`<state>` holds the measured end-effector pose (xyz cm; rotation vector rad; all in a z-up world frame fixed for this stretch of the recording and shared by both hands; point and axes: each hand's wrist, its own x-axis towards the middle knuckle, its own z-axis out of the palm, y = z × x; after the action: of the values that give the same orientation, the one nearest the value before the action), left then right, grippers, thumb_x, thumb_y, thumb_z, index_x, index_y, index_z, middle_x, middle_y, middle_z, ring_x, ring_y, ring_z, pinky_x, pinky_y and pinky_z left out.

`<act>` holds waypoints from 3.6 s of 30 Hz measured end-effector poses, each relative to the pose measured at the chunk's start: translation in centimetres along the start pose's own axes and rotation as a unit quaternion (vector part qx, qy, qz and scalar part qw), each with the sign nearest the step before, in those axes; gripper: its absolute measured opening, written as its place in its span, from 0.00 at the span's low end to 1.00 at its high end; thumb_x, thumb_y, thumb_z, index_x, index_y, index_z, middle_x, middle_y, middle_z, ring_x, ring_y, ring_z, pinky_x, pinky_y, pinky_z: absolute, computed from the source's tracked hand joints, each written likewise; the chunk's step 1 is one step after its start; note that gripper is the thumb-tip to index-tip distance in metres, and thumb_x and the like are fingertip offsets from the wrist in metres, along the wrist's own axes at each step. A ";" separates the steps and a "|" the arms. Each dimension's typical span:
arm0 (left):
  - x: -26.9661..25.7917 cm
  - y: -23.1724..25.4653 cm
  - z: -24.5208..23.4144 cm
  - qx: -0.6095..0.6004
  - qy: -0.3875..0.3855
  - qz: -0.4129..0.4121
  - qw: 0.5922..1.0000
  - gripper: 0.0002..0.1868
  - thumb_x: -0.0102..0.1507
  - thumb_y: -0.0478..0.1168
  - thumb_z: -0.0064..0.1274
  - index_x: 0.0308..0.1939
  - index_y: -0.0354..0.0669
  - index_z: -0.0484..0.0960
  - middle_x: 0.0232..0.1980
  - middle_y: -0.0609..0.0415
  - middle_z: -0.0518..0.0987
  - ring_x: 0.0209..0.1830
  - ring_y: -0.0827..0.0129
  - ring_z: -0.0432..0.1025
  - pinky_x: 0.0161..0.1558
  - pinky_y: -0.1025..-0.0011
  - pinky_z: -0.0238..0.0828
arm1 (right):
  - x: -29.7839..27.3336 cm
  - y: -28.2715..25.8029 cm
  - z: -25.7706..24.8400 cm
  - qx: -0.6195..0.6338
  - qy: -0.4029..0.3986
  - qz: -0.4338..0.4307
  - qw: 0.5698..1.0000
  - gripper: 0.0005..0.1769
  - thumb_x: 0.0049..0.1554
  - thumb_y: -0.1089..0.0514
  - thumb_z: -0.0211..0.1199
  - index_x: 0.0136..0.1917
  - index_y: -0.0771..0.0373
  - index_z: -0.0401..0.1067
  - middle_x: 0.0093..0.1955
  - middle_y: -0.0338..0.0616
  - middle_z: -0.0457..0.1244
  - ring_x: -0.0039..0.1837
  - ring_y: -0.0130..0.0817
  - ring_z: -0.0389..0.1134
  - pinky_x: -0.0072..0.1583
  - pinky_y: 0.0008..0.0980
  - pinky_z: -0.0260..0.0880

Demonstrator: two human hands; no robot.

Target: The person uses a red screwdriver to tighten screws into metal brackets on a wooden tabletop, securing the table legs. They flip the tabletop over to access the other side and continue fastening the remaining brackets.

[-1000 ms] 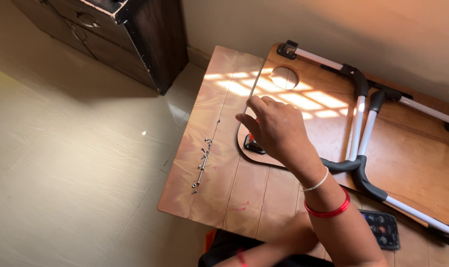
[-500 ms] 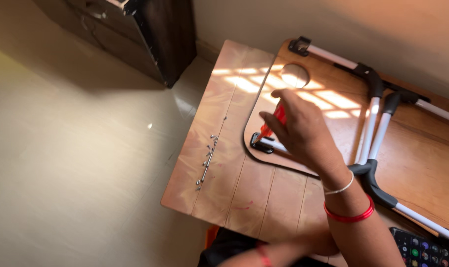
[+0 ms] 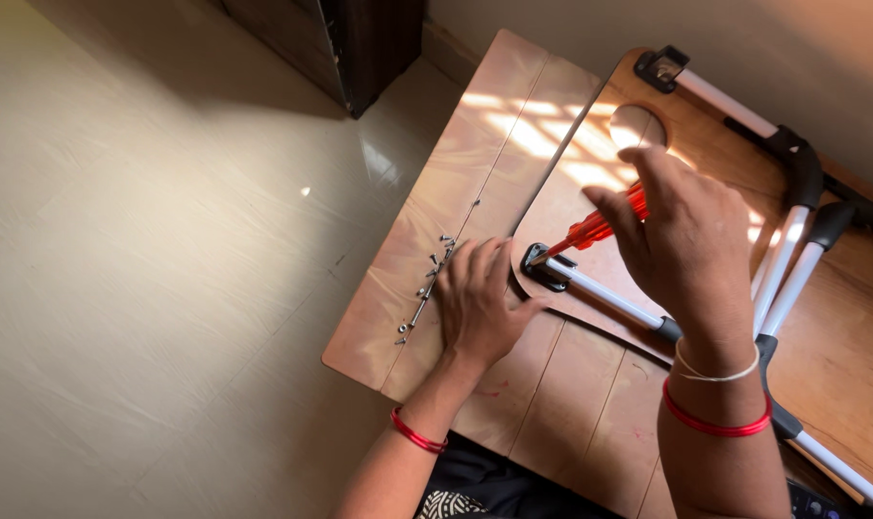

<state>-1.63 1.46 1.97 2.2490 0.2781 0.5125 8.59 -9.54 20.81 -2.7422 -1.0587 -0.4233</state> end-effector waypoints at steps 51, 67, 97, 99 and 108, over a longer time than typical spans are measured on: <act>0.9 -0.4 0.6 0.035 -0.017 0.045 0.998 0.42 0.50 0.58 0.70 0.63 0.43 0.75 0.69 0.45 0.71 0.74 0.48 0.57 0.70 0.47 0.46 | -0.7 0.1 0.5 0.226 0.042 -0.040 0.972 0.16 0.61 0.65 0.60 0.62 0.70 0.65 0.46 0.50 0.67 0.43 0.43 0.71 0.45 0.37 0.70; 0.9 -0.3 0.5 0.026 -0.015 0.044 0.999 0.41 0.50 0.58 0.70 0.61 0.42 0.76 0.68 0.45 0.71 0.74 0.48 0.57 0.70 0.46 0.46 | -0.6 -0.7 -0.3 0.180 0.070 -0.072 0.979 0.16 0.59 0.61 0.65 0.58 0.70 0.66 0.45 0.52 0.66 0.43 0.44 0.70 0.43 0.38 0.70; 0.4 -0.6 0.9 0.012 0.030 0.046 0.998 0.37 0.50 0.54 0.71 0.59 0.42 0.79 0.67 0.46 0.73 0.73 0.50 0.61 0.73 0.48 0.49 | -2.2 1.2 2.2 0.168 0.058 -0.012 0.984 0.12 0.68 0.59 0.69 0.54 0.68 0.69 0.37 0.46 0.66 0.40 0.34 0.69 0.43 0.30 0.65; 0.2 -0.7 1.1 0.011 0.024 0.048 0.998 0.36 0.51 0.54 0.71 0.59 0.42 0.79 0.67 0.47 0.73 0.72 0.51 0.62 0.72 0.49 0.50 | -2.5 1.9 1.6 0.157 0.046 -0.033 0.986 0.11 0.66 0.60 0.69 0.54 0.67 0.69 0.38 0.48 0.66 0.39 0.34 0.68 0.44 0.32 0.66; 0.1 -0.6 1.0 0.016 0.035 0.066 0.997 0.34 0.50 0.51 0.71 0.58 0.42 0.81 0.66 0.49 0.73 0.69 0.56 0.63 0.71 0.51 0.51 | -2.4 1.0 -0.1 0.020 0.029 -0.020 0.999 0.16 0.68 0.50 0.63 0.53 0.66 0.73 0.36 0.47 0.66 0.38 0.39 0.68 0.41 0.38 0.65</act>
<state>-1.16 1.23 0.91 2.2932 0.1741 0.6611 7.48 -11.81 20.08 -2.6614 -1.0977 -0.4790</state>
